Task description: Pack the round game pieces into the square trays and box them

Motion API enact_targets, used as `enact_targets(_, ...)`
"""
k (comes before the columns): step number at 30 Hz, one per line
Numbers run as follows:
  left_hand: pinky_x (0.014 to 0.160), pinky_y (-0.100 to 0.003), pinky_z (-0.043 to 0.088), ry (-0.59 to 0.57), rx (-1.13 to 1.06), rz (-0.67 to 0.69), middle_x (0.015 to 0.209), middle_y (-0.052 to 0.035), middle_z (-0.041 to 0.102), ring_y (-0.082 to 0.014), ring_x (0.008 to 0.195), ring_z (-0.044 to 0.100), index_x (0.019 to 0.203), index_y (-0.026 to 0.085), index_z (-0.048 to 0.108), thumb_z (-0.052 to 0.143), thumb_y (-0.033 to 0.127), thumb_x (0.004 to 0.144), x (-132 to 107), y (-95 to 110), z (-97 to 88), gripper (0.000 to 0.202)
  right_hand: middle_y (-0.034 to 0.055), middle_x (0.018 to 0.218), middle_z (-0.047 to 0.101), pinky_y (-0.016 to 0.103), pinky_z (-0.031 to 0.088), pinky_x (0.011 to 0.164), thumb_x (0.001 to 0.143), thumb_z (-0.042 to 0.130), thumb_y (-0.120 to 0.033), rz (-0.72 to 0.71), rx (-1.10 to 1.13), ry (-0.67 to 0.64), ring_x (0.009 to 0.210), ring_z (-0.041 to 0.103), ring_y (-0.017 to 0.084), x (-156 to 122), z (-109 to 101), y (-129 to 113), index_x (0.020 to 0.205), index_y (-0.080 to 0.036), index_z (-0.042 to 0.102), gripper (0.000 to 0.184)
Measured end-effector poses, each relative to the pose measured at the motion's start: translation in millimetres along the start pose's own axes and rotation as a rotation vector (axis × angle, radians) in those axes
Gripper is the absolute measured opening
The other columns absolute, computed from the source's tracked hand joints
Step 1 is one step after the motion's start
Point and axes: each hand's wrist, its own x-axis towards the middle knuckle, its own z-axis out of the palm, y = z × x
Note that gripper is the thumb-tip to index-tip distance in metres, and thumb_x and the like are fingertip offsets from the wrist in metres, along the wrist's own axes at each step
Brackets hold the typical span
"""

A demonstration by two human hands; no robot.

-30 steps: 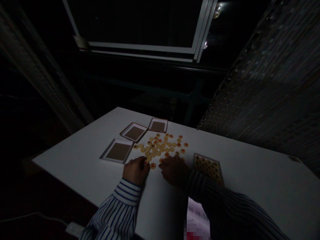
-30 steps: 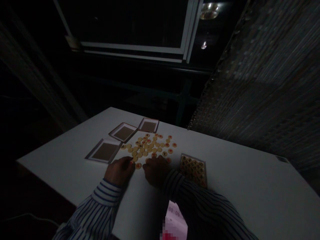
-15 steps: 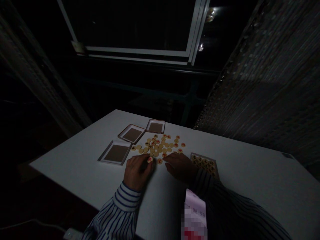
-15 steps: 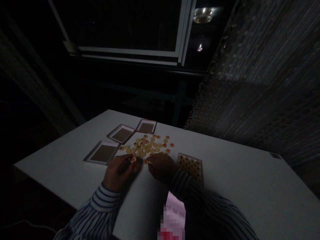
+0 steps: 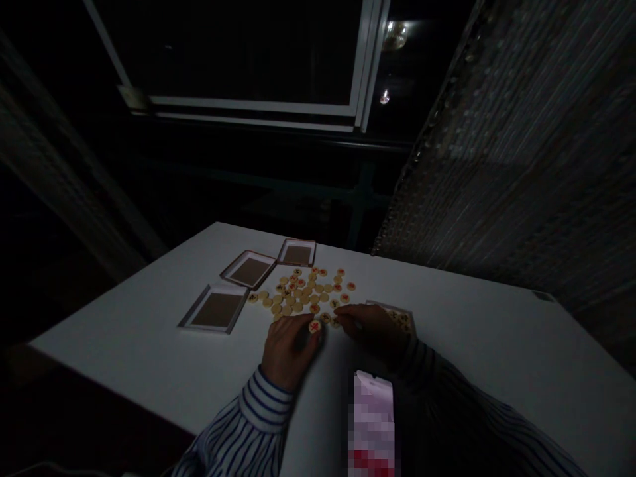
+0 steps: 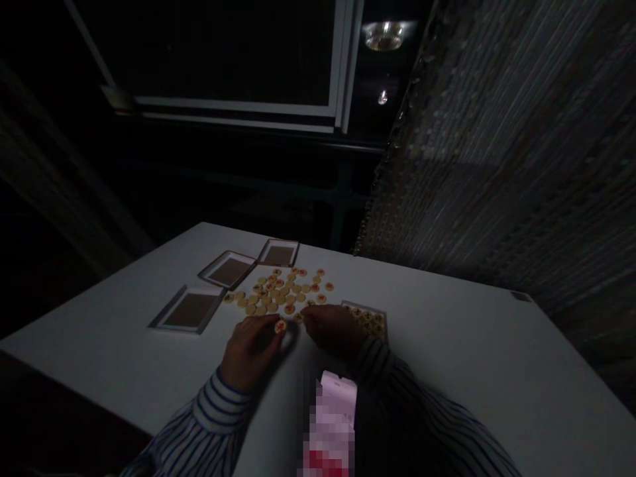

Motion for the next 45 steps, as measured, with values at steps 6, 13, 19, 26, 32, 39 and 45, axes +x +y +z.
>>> enact_targets(6, 0.076, -0.033, 0.043, -0.050, -0.048, 0.029, 0.089, -0.0050, 0.063, -0.0175, 0.084, 0.056, 0.094, 0.019, 0.056, 0.051, 0.029, 0.074, 1, 18, 10.5, 0.023, 0.0036, 0.086, 0.066, 0.024, 0.045, 0.068, 0.081, 0.039, -0.026, 0.044, 0.081, 0.027, 0.077, 0.061, 0.014, -11, -3, 14, 0.092, -0.019, 0.061, 0.025)
enact_targets(13, 0.078, -0.035, 0.042, -0.081, -0.084, 0.063, 0.092, -0.0059, 0.063, -0.0176, 0.085, 0.055, 0.097, 0.019, 0.055, 0.050, 0.028, 0.075, 3, 30, 24.6, 0.024, 0.0044, 0.079, 0.067, 0.024, 0.045, 0.059, 0.079, 0.042, -0.027, 0.071, 0.048, 0.005, 0.066, 0.061, 0.013, -21, -13, 21, 0.089, -0.017, 0.062, 0.024)
enact_targets(19, 0.075, -0.035, 0.043, -0.093, -0.103, 0.093, 0.090, -0.0065, 0.063, -0.0176, 0.083, 0.055, 0.095, 0.018, 0.056, 0.048, 0.028, 0.077, 7, 41, 34.4, 0.023, 0.0040, 0.073, 0.066, 0.022, 0.045, 0.056, 0.076, 0.046, -0.020, 0.121, 0.119, -0.021, 0.061, 0.059, 0.012, -28, -19, 25, 0.082, -0.015, 0.062, 0.018)
enact_targets(26, 0.073, -0.034, 0.043, -0.121, -0.102, 0.131, 0.090, -0.0067, 0.063, -0.0173, 0.082, 0.056, 0.096, 0.018, 0.055, 0.046, 0.031, 0.078, 13, 51, 46.2, 0.024, 0.0050, 0.076, 0.065, 0.023, 0.047, 0.059, 0.074, 0.050, -0.023, 0.110, 0.307, -0.011, 0.066, 0.059, 0.013, -38, -24, 39, 0.083, -0.013, 0.060, 0.017)
enact_targets(32, 0.073, -0.034, 0.041, -0.145, -0.121, 0.194, 0.089, -0.0068, 0.063, -0.0178, 0.082, 0.055, 0.097, 0.018, 0.055, 0.048, 0.031, 0.077, 22, 61, 51.4, 0.025, 0.0053, 0.080, 0.065, 0.027, 0.048, 0.066, 0.074, 0.051, -0.030, 0.168, 0.603, -0.005, 0.073, 0.061, 0.014, -44, -24, 51, 0.083, -0.015, 0.058, 0.019)
enact_targets(39, 0.072, -0.033, 0.039, -0.180, -0.118, 0.240, 0.090, -0.0034, 0.062, -0.0176, 0.083, 0.053, 0.099, 0.021, 0.052, 0.051, 0.028, 0.075, 29, 68, 56.9, 0.025, 0.0046, 0.078, 0.066, 0.022, 0.049, 0.052, 0.072, 0.053, -0.035, 0.357, 0.963, -0.008, 0.063, 0.062, 0.013, -49, -24, 49, 0.081, -0.017, 0.058, 0.021)
enact_targets(45, 0.073, -0.034, 0.039, -0.200, -0.100, 0.237, 0.091, -0.0049, 0.062, -0.0184, 0.084, 0.054, 0.099, 0.019, 0.053, 0.049, 0.028, 0.076, 34, 74, 60.8, 0.024, 0.0035, 0.075, 0.066, 0.025, 0.049, 0.062, 0.070, 0.057, -0.033, 0.301, 0.797, 0.073, 0.069, 0.061, 0.013, -49, -28, 60, 0.077, -0.016, 0.060, 0.019)
